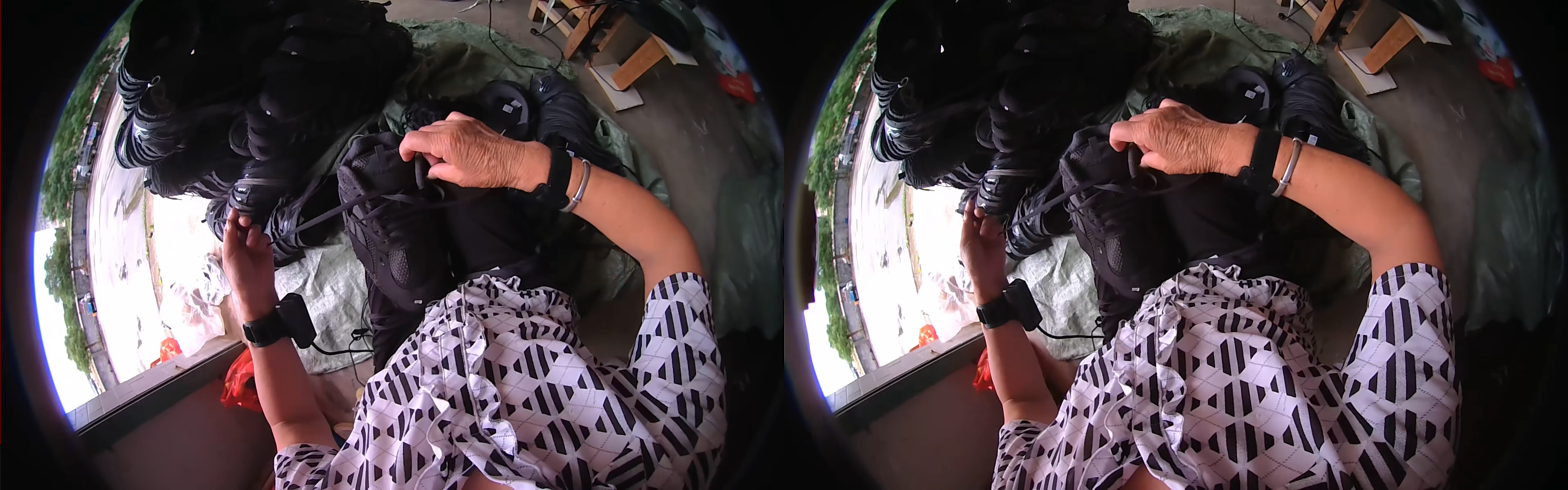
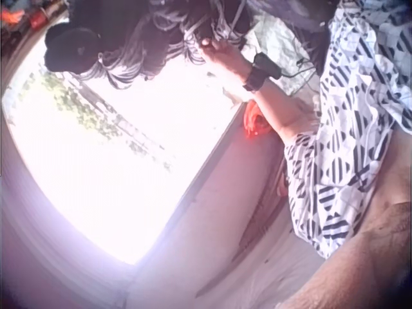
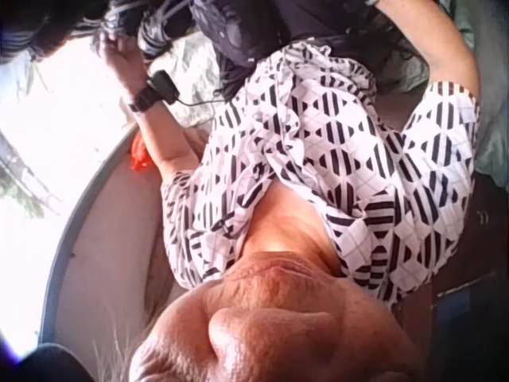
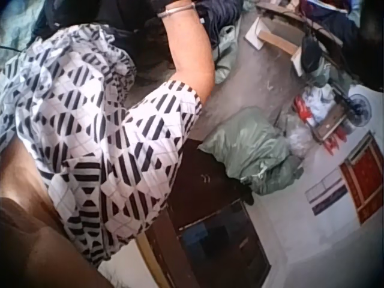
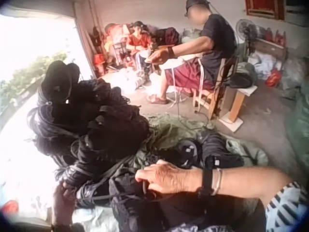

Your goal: The person is sitting on the floor and lacing a black sneaker. They thread the laces through the eyelets, pull them tight, and tie a knot. The person is surrounded by a large pile of similar black shoes.

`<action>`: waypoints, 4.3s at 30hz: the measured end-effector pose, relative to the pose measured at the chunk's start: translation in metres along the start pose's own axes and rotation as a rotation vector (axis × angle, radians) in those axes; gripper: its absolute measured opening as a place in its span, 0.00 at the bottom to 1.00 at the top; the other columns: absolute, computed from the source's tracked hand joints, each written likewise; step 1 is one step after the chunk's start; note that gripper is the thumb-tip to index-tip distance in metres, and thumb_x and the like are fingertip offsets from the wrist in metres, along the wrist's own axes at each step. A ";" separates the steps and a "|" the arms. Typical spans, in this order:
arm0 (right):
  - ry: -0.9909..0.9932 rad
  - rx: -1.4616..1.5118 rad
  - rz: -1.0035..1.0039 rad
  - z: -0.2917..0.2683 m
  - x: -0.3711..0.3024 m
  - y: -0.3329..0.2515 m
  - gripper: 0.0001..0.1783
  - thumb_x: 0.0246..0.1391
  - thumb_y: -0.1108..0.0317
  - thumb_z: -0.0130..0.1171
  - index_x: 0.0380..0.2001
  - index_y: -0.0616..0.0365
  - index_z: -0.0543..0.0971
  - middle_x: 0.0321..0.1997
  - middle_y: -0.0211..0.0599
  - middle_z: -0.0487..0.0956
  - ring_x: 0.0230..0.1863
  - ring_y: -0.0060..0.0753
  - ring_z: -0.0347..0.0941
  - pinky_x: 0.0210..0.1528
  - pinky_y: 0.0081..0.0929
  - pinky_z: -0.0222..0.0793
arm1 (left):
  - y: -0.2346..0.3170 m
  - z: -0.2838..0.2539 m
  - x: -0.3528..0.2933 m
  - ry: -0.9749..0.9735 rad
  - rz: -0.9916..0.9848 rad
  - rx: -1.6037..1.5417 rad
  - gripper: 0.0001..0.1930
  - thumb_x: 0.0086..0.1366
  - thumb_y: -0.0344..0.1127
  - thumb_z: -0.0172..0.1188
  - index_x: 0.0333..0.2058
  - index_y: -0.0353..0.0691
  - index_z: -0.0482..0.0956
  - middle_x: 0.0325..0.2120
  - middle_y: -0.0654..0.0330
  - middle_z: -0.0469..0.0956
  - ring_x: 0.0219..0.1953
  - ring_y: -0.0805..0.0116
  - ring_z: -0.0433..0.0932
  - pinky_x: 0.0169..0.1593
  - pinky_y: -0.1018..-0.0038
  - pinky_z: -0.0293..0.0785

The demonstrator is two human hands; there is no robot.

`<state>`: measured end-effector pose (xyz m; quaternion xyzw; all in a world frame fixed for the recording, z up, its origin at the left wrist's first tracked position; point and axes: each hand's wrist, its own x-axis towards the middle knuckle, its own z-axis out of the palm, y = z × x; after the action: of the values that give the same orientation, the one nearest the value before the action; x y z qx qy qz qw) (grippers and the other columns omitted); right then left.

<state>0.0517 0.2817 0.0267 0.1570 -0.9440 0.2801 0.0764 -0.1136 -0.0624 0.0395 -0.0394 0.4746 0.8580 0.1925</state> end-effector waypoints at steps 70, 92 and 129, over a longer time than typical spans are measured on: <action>0.073 0.405 0.459 0.007 -0.017 -0.044 0.25 0.48 0.82 0.57 0.50 0.56 0.69 0.22 0.27 0.70 0.23 0.17 0.65 0.30 0.21 0.65 | -0.084 0.061 -0.032 -0.472 -0.062 0.720 0.15 0.69 0.43 0.54 0.24 0.43 0.74 0.22 0.75 0.69 0.27 0.85 0.63 0.34 0.84 0.60; -0.024 0.431 0.284 -0.023 0.044 -0.030 0.07 0.54 0.68 0.61 0.32 0.60 0.80 0.23 0.20 0.74 0.25 0.11 0.66 0.29 0.16 0.64 | -0.088 0.079 -0.039 -0.230 0.265 0.988 0.10 0.60 0.37 0.62 0.25 0.39 0.78 0.22 0.65 0.71 0.27 0.76 0.69 0.31 0.76 0.66; -0.064 0.408 0.345 0.014 0.067 -0.041 0.07 0.47 0.74 0.57 0.31 0.59 0.81 0.16 0.24 0.73 0.16 0.15 0.68 0.19 0.17 0.62 | -0.072 0.073 -0.012 -0.509 -0.145 0.874 0.14 0.66 0.45 0.59 0.25 0.43 0.76 0.20 0.78 0.67 0.23 0.88 0.60 0.28 0.85 0.55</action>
<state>0.0022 0.2244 0.0509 0.0145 -0.8826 0.4685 -0.0355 -0.0677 0.0293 0.0246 0.2224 0.7231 0.5463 0.3596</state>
